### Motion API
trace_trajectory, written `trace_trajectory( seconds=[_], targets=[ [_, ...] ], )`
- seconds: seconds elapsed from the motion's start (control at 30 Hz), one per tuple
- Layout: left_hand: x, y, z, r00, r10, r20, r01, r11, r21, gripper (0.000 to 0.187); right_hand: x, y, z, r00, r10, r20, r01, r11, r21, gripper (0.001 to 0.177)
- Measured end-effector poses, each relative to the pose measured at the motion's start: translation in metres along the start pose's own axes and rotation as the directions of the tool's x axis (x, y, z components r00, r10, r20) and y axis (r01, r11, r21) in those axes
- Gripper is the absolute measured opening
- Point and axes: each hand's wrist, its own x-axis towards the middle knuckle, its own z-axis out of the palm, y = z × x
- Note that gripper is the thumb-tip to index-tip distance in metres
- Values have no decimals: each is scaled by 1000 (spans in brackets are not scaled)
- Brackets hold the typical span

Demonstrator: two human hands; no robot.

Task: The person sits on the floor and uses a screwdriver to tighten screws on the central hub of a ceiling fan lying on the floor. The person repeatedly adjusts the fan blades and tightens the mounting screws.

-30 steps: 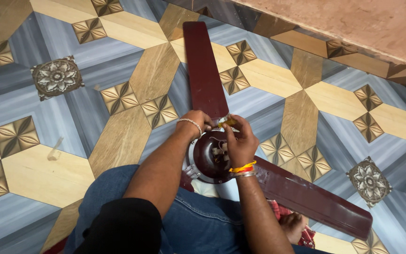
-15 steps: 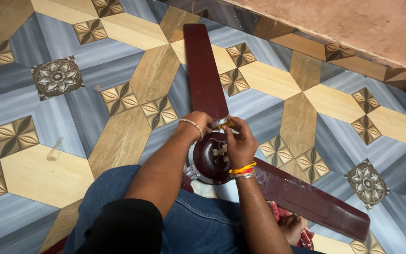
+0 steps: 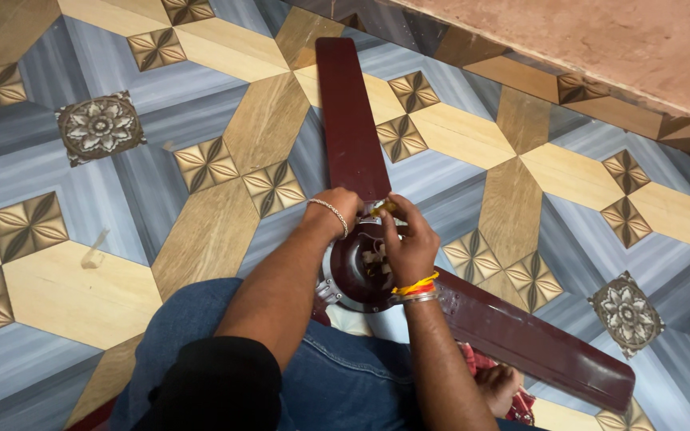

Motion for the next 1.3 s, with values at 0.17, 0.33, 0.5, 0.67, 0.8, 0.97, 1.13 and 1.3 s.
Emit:
trace_trajectory(
  seconds=[0.17, 0.33, 0.5, 0.67, 0.8, 0.97, 1.13, 1.3],
  targets=[
    [-3, -2, -4, 1000, 10, 1, -10, 995, -96, 23, 2, 2, 2, 993, 114, -11, -114, 993, -5, 30],
    [5, -3, 4, 1000, 25, -16, -26, 999, -46, 23, 2, 0, 1, 998, 56, 37, -59, 994, 88, 32],
    [11, -5, 10, 1000, 10, 8, -10, 1000, -26, 28, 3, -7, -3, 994, -17, 108, 9, 997, 79, 37],
    [8, -2, 4, 1000, 22, 21, -21, 998, -52, 30, 1, -9, -6, 980, -174, 98, 170, 984, 46, 39],
    [5, 0, -7, 999, 34, -20, -36, 986, -160, 40, 2, -4, -2, 989, -135, 67, 131, 990, 60, 35],
    [4, 4, -12, 1000, 9, 12, -6, 980, -198, 32, 4, 3, 1, 994, -64, 93, 73, 992, -104, 34],
    [-3, -9, -6, 997, -71, -20, 64, 968, -244, 27, 22, -2, 1, 981, -15, 193, 31, 996, -79, 32],
    [3, -17, 4, 991, -133, 9, 130, 949, -287, 27, 50, -5, -14, 915, -92, 392, 125, 991, -58, 29]
  ],
)
